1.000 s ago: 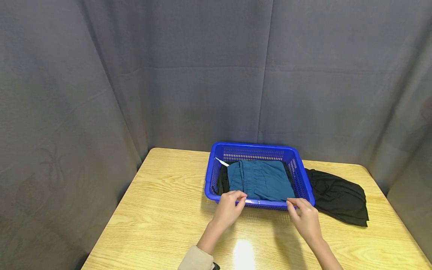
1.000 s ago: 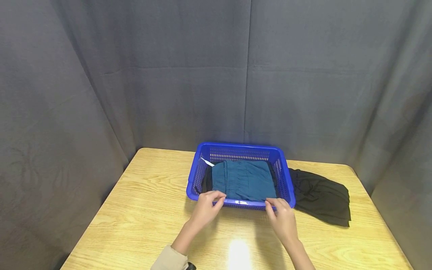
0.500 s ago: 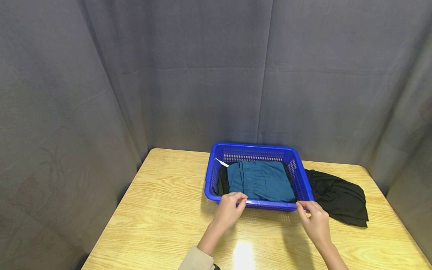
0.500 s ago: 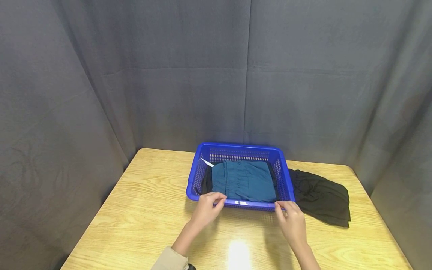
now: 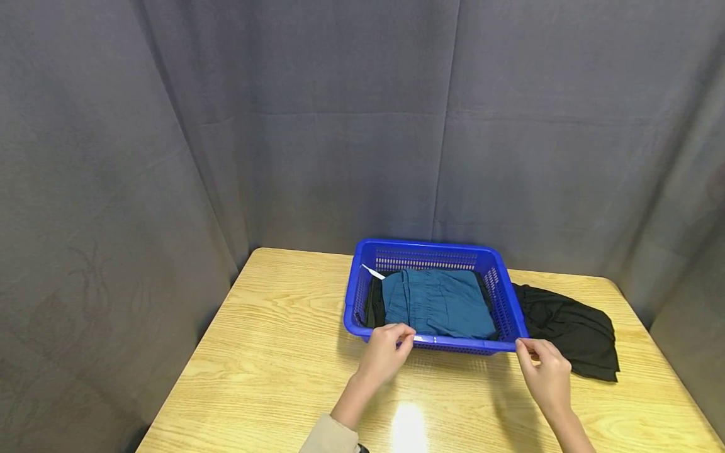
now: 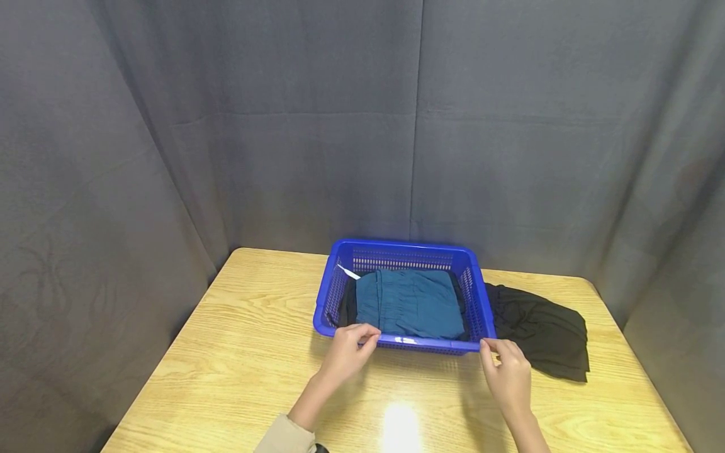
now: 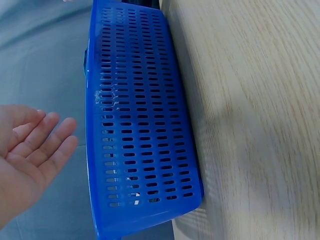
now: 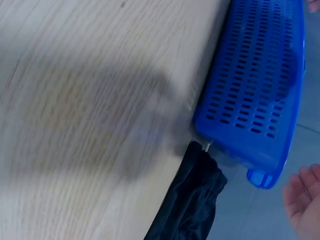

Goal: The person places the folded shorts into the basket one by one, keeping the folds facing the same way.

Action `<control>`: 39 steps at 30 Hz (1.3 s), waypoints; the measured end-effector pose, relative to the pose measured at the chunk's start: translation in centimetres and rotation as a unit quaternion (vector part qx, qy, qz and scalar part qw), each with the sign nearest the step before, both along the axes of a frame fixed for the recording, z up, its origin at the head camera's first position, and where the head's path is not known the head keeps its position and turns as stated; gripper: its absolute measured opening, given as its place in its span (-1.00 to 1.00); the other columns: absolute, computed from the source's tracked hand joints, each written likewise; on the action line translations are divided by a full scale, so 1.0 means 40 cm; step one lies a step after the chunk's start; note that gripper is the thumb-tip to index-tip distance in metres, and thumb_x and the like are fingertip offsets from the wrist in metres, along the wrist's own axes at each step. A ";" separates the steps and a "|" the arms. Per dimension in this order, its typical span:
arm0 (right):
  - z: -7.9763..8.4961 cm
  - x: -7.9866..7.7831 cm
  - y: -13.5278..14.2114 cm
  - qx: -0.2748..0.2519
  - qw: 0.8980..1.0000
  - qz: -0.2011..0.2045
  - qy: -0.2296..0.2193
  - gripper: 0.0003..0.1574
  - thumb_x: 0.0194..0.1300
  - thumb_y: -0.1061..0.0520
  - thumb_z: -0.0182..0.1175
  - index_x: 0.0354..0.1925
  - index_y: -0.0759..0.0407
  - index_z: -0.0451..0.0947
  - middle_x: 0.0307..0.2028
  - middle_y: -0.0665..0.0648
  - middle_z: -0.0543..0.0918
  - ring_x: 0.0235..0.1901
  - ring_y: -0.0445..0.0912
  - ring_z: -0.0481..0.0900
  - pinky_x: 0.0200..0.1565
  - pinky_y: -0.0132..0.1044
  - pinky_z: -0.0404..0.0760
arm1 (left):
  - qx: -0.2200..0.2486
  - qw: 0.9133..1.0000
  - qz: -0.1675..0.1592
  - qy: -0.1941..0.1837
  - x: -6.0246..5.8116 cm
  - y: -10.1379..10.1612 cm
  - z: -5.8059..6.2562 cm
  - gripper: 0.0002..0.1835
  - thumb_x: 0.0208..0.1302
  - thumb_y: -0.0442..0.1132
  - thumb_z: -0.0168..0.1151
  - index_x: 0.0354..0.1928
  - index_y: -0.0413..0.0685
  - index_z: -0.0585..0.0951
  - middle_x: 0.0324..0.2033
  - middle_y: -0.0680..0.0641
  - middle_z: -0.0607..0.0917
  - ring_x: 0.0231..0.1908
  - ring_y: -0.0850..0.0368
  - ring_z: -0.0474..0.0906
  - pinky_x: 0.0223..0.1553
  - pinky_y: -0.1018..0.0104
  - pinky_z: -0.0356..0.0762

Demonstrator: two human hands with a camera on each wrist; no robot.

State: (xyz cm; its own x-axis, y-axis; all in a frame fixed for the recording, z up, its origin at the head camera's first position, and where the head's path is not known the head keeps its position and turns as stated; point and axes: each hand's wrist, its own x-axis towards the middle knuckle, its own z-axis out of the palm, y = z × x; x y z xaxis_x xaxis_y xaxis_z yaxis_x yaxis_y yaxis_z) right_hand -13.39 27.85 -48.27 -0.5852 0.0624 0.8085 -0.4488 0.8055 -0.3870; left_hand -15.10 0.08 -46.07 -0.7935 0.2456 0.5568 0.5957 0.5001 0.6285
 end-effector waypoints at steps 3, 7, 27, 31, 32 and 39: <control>-0.006 -0.003 0.012 -0.002 1.000 -0.007 -0.001 -0.89 -0.20 0.47 0.31 -0.56 0.42 0.59 -0.61 0.22 0.59 -0.63 -0.18 0.46 -0.54 -0.56 0.46 | 0.001 1.000 -0.001 -0.003 0.001 -0.001 -0.001 -0.93 0.10 -0.46 0.18 -0.42 -0.30 0.64 -0.45 -0.11 0.69 -0.44 0.17 0.62 -0.35 0.57 0.51; -0.014 -0.009 0.026 -0.005 1.000 -0.022 -0.004 -0.93 -0.16 0.44 0.30 -0.57 0.42 0.58 -0.61 0.22 0.59 -0.62 -0.16 0.47 -0.55 -0.55 0.46 | 0.000 1.000 -0.001 -0.004 0.001 -0.001 -0.003 -0.92 0.10 -0.47 0.17 -0.42 -0.29 0.64 -0.45 -0.11 0.69 -0.43 0.18 0.62 -0.35 0.58 0.50; -0.073 -0.045 0.086 -0.008 0.994 -0.080 -0.073 -0.86 0.09 0.31 0.17 -0.49 0.42 0.58 -0.55 0.27 0.59 -0.55 0.12 0.51 -0.54 -0.31 0.40 | 0.003 1.000 -0.005 -0.004 0.005 -0.001 -0.002 -0.93 0.09 -0.47 0.18 -0.43 -0.30 0.64 -0.46 -0.12 0.69 -0.44 0.16 0.63 -0.35 0.58 0.50; -0.074 -0.048 0.092 -0.007 0.992 -0.091 -0.088 -0.89 0.07 0.33 0.19 -0.49 0.42 0.58 -0.57 0.25 0.59 -0.55 0.12 0.52 -0.52 -0.30 0.39 | 0.004 1.000 -0.005 -0.003 0.005 -0.002 -0.003 -0.93 0.08 -0.47 0.18 -0.44 -0.30 0.64 -0.46 -0.12 0.69 -0.44 0.16 0.63 -0.34 0.58 0.51; -0.075 -0.048 0.093 -0.007 0.991 -0.093 -0.093 -0.89 0.07 0.33 0.18 -0.50 0.42 0.58 -0.58 0.25 0.58 -0.55 0.12 0.51 -0.52 -0.26 0.39 | 0.004 1.000 -0.004 -0.003 0.004 -0.002 -0.003 -0.93 0.09 -0.47 0.18 -0.43 -0.30 0.64 -0.46 -0.12 0.69 -0.44 0.16 0.63 -0.34 0.59 0.50; -0.091 -0.053 0.115 -0.017 0.982 -0.109 -0.152 -0.85 0.11 0.30 0.14 -0.46 0.43 0.56 -0.53 0.30 0.58 -0.48 0.19 0.53 -0.42 0.04 0.45 | -0.003 1.000 0.001 -0.002 0.004 -0.004 -0.007 -0.93 0.09 -0.46 0.18 -0.43 -0.29 0.65 -0.46 -0.11 0.69 -0.44 0.17 0.63 -0.35 0.58 0.50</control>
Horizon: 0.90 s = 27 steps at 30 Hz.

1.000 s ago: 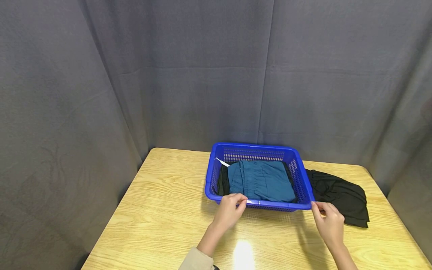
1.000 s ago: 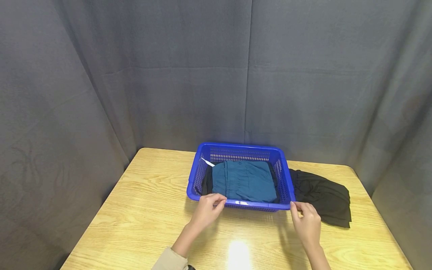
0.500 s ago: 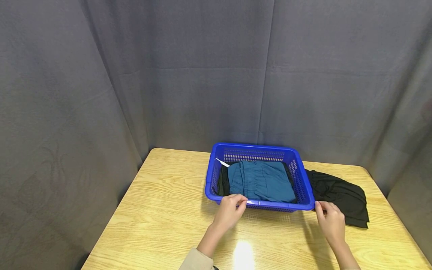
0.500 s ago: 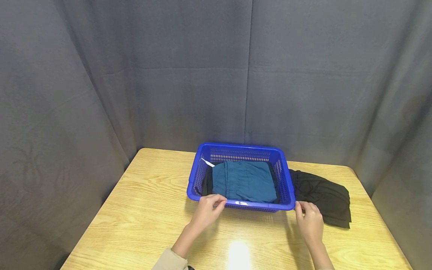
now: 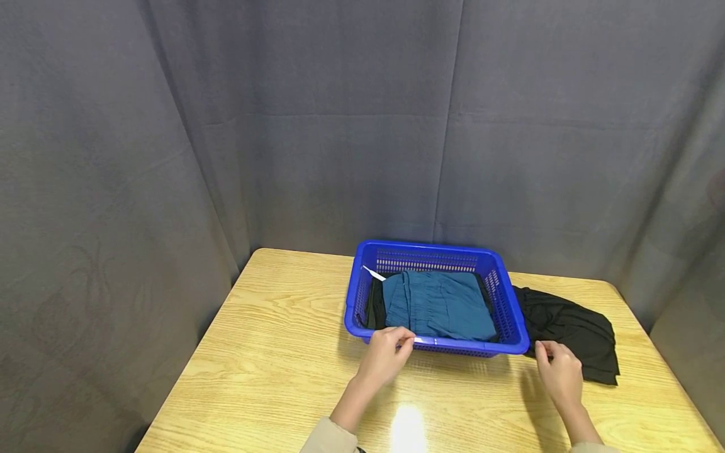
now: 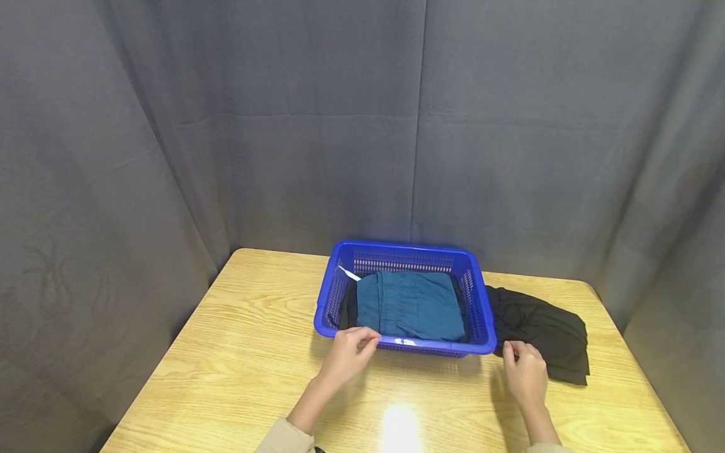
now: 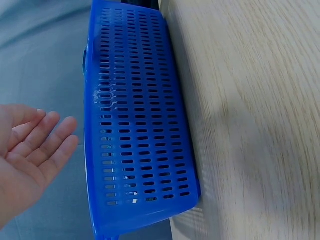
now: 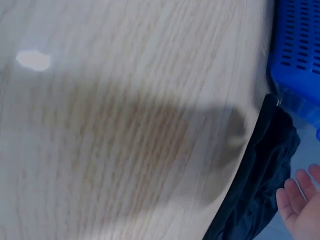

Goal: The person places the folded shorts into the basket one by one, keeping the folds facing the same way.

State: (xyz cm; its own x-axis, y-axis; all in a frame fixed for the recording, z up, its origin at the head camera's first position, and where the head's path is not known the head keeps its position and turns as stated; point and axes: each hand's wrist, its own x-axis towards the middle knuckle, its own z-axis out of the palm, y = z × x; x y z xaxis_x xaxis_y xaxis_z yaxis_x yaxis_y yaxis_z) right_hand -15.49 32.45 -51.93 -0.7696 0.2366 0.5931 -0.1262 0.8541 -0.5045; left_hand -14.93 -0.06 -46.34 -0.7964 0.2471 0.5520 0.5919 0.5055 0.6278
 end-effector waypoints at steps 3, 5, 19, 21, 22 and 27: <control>-0.008 -0.005 0.010 -0.011 0.999 -0.006 -0.041 -0.82 0.15 0.28 0.12 -0.40 0.44 0.56 -0.45 0.35 0.59 -0.39 0.23 0.54 -0.33 0.10 0.45 | -0.005 1.000 0.004 -0.001 0.001 0.000 -0.003 -0.93 0.09 -0.46 0.18 -0.43 -0.29 0.65 -0.46 -0.10 0.69 -0.44 0.18 0.62 -0.35 0.58 0.50; -0.012 -0.010 0.018 -0.020 0.997 -0.010 -0.069 -0.80 0.16 0.27 0.10 -0.36 0.45 0.56 -0.38 0.39 0.58 -0.29 0.26 0.52 -0.27 0.13 0.44 | -0.007 1.000 0.005 0.000 0.001 0.000 -0.003 -0.93 0.09 -0.46 0.18 -0.43 -0.29 0.65 -0.46 -0.10 0.69 -0.44 0.19 0.62 -0.35 0.58 0.50; -0.008 -0.052 0.080 -0.027 0.980 -0.046 -0.194 -0.63 0.26 0.20 -0.01 -0.11 0.51 0.43 -0.02 0.55 0.35 0.03 0.38 0.21 0.00 0.23 0.23 | -0.006 1.000 0.008 -0.011 0.001 -0.005 -0.003 -0.93 0.09 -0.45 0.18 -0.44 -0.27 0.65 -0.46 -0.09 0.69 -0.43 0.19 0.60 -0.35 0.54 0.51; -0.008 -0.057 0.087 -0.022 0.975 -0.046 -0.214 -0.61 0.26 0.18 -0.03 -0.08 0.50 0.41 0.00 0.55 0.33 0.05 0.39 0.18 0.01 0.23 0.20 | -0.007 1.000 0.007 -0.012 0.001 -0.005 -0.004 -0.93 0.09 -0.44 0.18 -0.43 -0.27 0.65 -0.46 -0.09 0.69 -0.43 0.19 0.60 -0.35 0.54 0.51; -0.008 -0.058 0.091 -0.020 0.973 -0.045 -0.225 -0.60 0.27 0.17 -0.04 -0.06 0.50 0.40 0.01 0.55 0.31 0.06 0.40 0.16 0.02 0.24 0.19 | -0.006 1.000 0.007 -0.014 0.002 -0.005 -0.004 -0.92 0.10 -0.44 0.18 -0.43 -0.27 0.65 -0.46 -0.09 0.69 -0.43 0.20 0.61 -0.35 0.54 0.51; -0.010 -0.060 0.109 0.000 0.958 -0.027 -0.285 -0.47 0.30 0.08 -0.04 0.05 0.50 0.30 0.08 0.57 0.24 0.10 0.45 0.08 0.03 0.27 0.16 | -0.010 1.000 0.008 -0.019 0.003 -0.007 -0.008 -0.92 0.10 -0.43 0.18 -0.42 -0.27 0.65 -0.45 -0.10 0.69 -0.43 0.19 0.60 -0.35 0.53 0.51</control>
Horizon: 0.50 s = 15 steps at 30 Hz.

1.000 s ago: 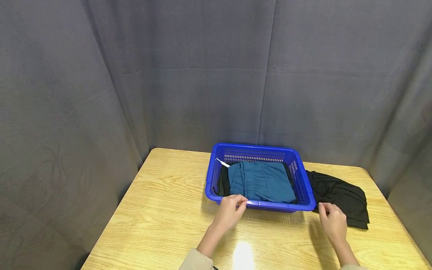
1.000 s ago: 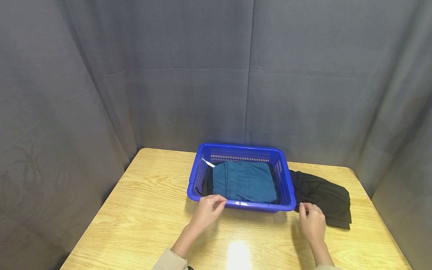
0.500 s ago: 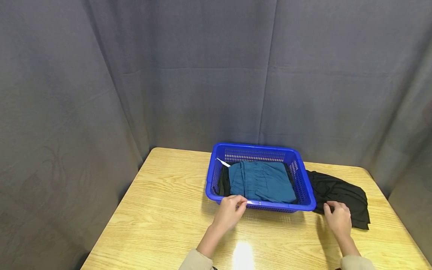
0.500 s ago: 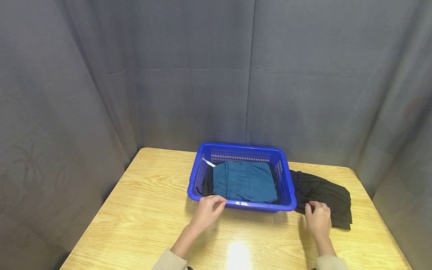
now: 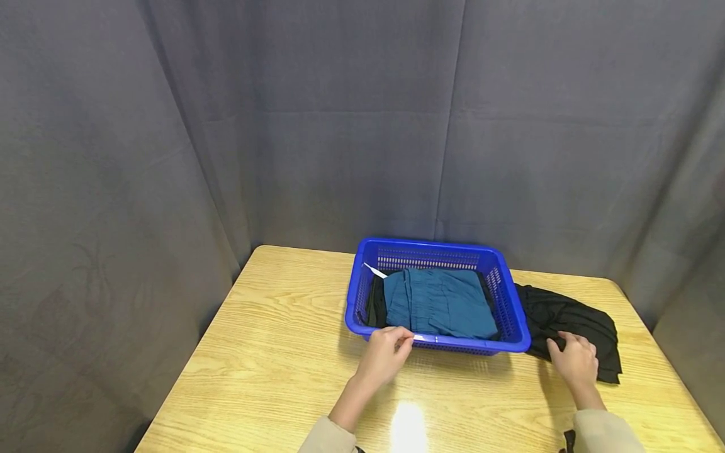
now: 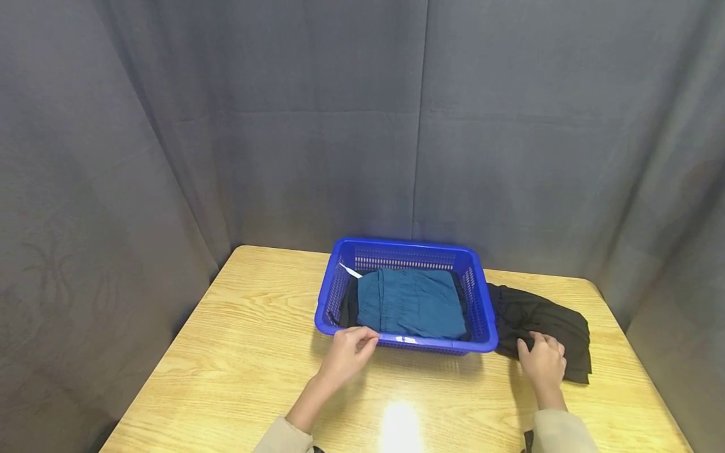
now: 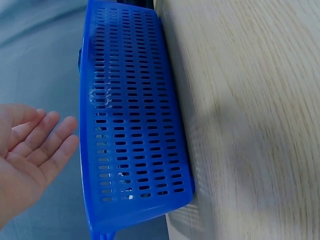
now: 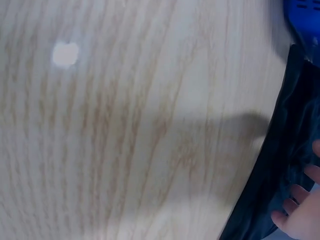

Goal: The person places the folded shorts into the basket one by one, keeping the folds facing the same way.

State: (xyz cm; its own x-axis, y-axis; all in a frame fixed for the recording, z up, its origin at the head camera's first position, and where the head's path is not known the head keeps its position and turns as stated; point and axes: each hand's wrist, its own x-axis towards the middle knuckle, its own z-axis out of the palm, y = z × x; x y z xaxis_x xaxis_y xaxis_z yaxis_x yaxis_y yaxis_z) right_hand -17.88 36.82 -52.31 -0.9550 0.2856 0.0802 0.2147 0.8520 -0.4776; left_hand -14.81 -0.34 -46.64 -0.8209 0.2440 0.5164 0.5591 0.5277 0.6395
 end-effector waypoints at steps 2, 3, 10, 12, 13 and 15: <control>-0.001 0.001 0.007 0.004 1.000 0.008 -0.022 -0.40 0.31 0.03 -0.05 0.09 0.51 0.26 0.10 0.58 0.20 0.11 0.46 0.06 0.04 0.28 0.15 | -0.001 1.000 0.000 -0.002 0.000 0.000 -0.002 -0.92 0.10 -0.43 0.18 -0.41 -0.28 0.65 -0.44 -0.10 0.69 -0.43 0.19 0.61 -0.35 0.54 0.51; -0.001 0.002 0.010 0.005 0.999 0.011 -0.032 -0.37 0.32 0.00 -0.05 0.11 0.51 0.24 0.11 0.59 0.19 0.11 0.47 0.05 0.04 0.29 0.15 | -0.001 1.000 -0.001 -0.002 0.000 0.000 -0.002 -0.92 0.10 -0.43 0.18 -0.41 -0.28 0.65 -0.44 -0.10 0.69 -0.43 0.18 0.61 -0.35 0.54 0.51; -0.003 0.002 0.023 0.004 0.997 0.003 -0.078 -0.27 0.31 -0.07 -0.04 0.14 0.52 0.17 0.13 0.61 0.13 0.13 0.47 0.02 0.06 0.29 0.12 | -0.009 1.000 0.000 -0.010 0.002 0.001 0.000 -0.92 0.12 -0.42 0.18 -0.41 -0.27 0.65 -0.42 -0.10 0.70 -0.41 0.18 0.62 -0.35 0.54 0.51; -0.003 0.003 0.031 0.007 0.996 -0.002 -0.084 -0.27 0.31 -0.08 -0.05 0.15 0.52 0.16 0.13 0.62 0.12 0.13 0.48 0.01 0.06 0.29 0.12 | -0.009 1.000 0.000 -0.016 0.003 0.001 0.000 -0.92 0.12 -0.42 0.18 -0.40 -0.27 0.65 -0.42 -0.10 0.70 -0.41 0.17 0.62 -0.35 0.53 0.52; -0.002 0.004 0.035 0.009 0.996 -0.006 -0.087 -0.26 0.31 -0.08 -0.05 0.15 0.53 0.16 0.13 0.63 0.11 0.14 0.49 0.00 0.06 0.30 0.11 | -0.008 1.000 0.000 -0.017 0.003 0.001 0.000 -0.92 0.12 -0.42 0.18 -0.40 -0.27 0.65 -0.42 -0.11 0.70 -0.41 0.17 0.62 -0.35 0.53 0.52; 0.002 0.004 0.046 0.007 0.996 -0.017 -0.091 -0.26 0.31 -0.08 -0.06 0.15 0.53 0.15 0.13 0.65 0.08 0.15 0.50 -0.04 0.08 0.31 0.08 | -0.008 1.000 0.001 -0.018 0.002 0.002 0.000 -0.92 0.12 -0.42 0.18 -0.40 -0.27 0.65 -0.42 -0.11 0.70 -0.41 0.17 0.62 -0.35 0.54 0.52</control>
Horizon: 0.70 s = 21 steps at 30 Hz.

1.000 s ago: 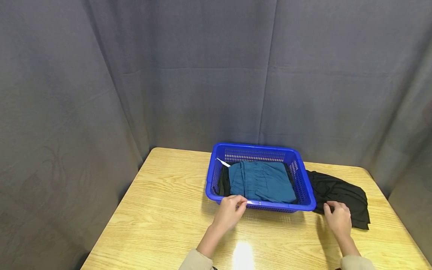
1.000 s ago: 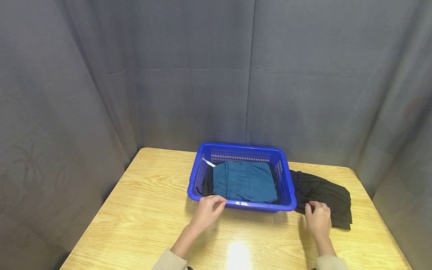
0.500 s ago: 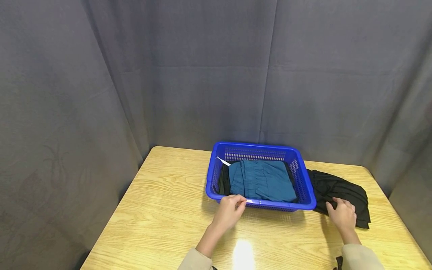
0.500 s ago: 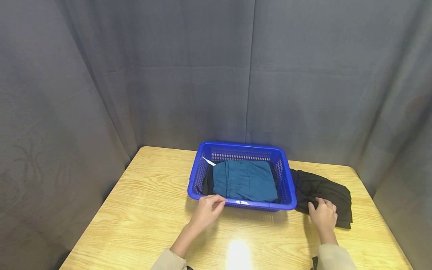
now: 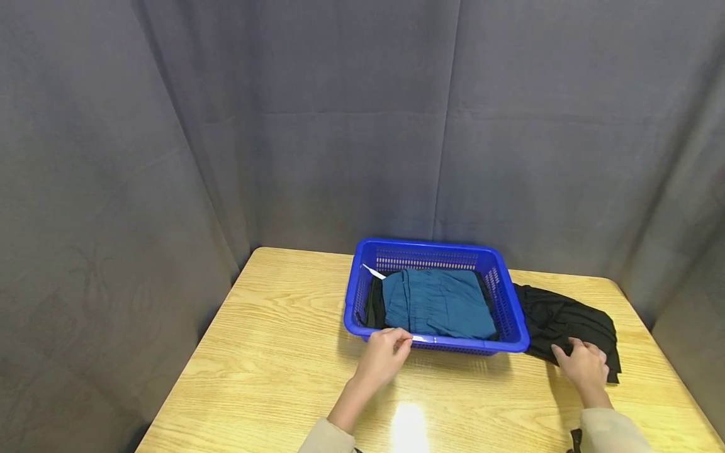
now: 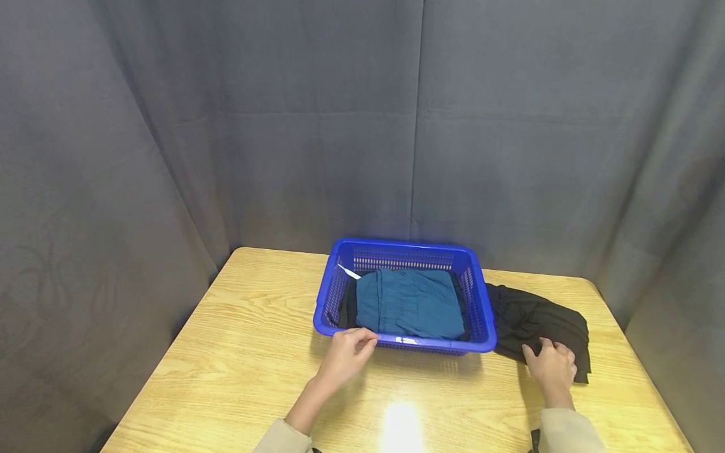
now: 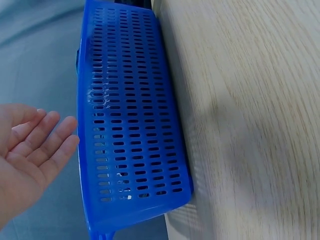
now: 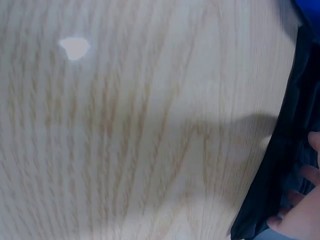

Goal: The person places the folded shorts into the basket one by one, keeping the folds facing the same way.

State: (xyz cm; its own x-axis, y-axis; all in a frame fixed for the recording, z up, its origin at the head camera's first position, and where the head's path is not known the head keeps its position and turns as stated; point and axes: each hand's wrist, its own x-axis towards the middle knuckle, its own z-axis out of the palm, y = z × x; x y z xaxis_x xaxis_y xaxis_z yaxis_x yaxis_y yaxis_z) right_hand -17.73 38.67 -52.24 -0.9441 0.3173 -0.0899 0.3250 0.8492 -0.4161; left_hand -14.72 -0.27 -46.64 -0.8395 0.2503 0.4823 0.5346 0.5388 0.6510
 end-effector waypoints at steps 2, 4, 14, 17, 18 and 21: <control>0.003 0.000 0.012 -0.005 1.000 -0.014 -0.006 -0.23 0.30 -0.09 -0.07 0.15 0.54 0.12 0.14 0.68 0.03 0.16 0.53 -0.09 0.10 0.33 0.03 | 0.001 1.000 0.000 0.001 0.001 -0.001 -0.001 -0.92 0.12 -0.43 0.18 -0.40 -0.27 0.65 -0.42 -0.11 0.69 -0.41 0.17 0.62 -0.35 0.54 0.52; 0.006 -0.001 0.024 -0.015 0.999 -0.027 -0.021 -0.20 0.30 -0.12 -0.09 0.16 0.55 0.08 0.15 0.71 -0.06 0.18 0.55 -0.17 0.12 0.35 -0.03 | 0.002 1.000 -0.001 0.003 0.001 -0.001 -0.002 -0.92 0.12 -0.43 0.18 -0.40 -0.27 0.65 -0.42 -0.11 0.69 -0.41 0.17 0.62 -0.36 0.55 0.51; -0.007 0.012 0.069 -0.031 0.996 -0.043 -0.066 -0.10 0.29 -0.14 -0.12 0.14 0.68 0.03 0.04 0.80 -0.07 0.10 0.58 -0.06 0.04 0.31 0.19 | 0.002 1.000 -0.002 0.006 0.000 -0.001 -0.003 -0.92 0.11 -0.43 0.19 -0.41 -0.28 0.65 -0.44 -0.11 0.69 -0.42 0.18 0.62 -0.36 0.56 0.51; -0.008 0.014 0.069 -0.035 0.996 -0.057 -0.062 -0.16 0.30 -0.13 -0.14 0.13 0.63 0.07 0.03 0.78 -0.02 0.07 0.58 0.00 0.00 0.30 0.23 | 0.000 1.000 -0.001 0.004 -0.001 -0.001 -0.003 -0.92 0.12 -0.42 0.19 -0.41 -0.28 0.65 -0.44 -0.10 0.69 -0.42 0.19 0.61 -0.36 0.56 0.51; -0.007 0.014 0.068 -0.037 0.995 -0.063 -0.061 -0.19 0.31 -0.12 -0.15 0.13 0.62 0.08 0.02 0.77 0.02 0.06 0.57 0.02 -0.01 0.28 0.24 | -0.001 1.000 0.000 0.004 -0.001 -0.002 -0.004 -0.92 0.12 -0.42 0.19 -0.41 -0.27 0.65 -0.44 -0.10 0.69 -0.42 0.19 0.61 -0.36 0.56 0.51; -0.005 0.014 0.063 -0.040 0.995 -0.080 -0.052 -0.28 0.32 -0.07 -0.18 0.08 0.59 0.16 -0.01 0.72 0.16 0.01 0.54 0.11 -0.05 0.24 0.27 | -0.001 1.000 0.001 0.005 -0.001 -0.002 -0.005 -0.92 0.12 -0.41 0.19 -0.41 -0.27 0.65 -0.44 -0.10 0.69 -0.42 0.18 0.61 -0.36 0.55 0.51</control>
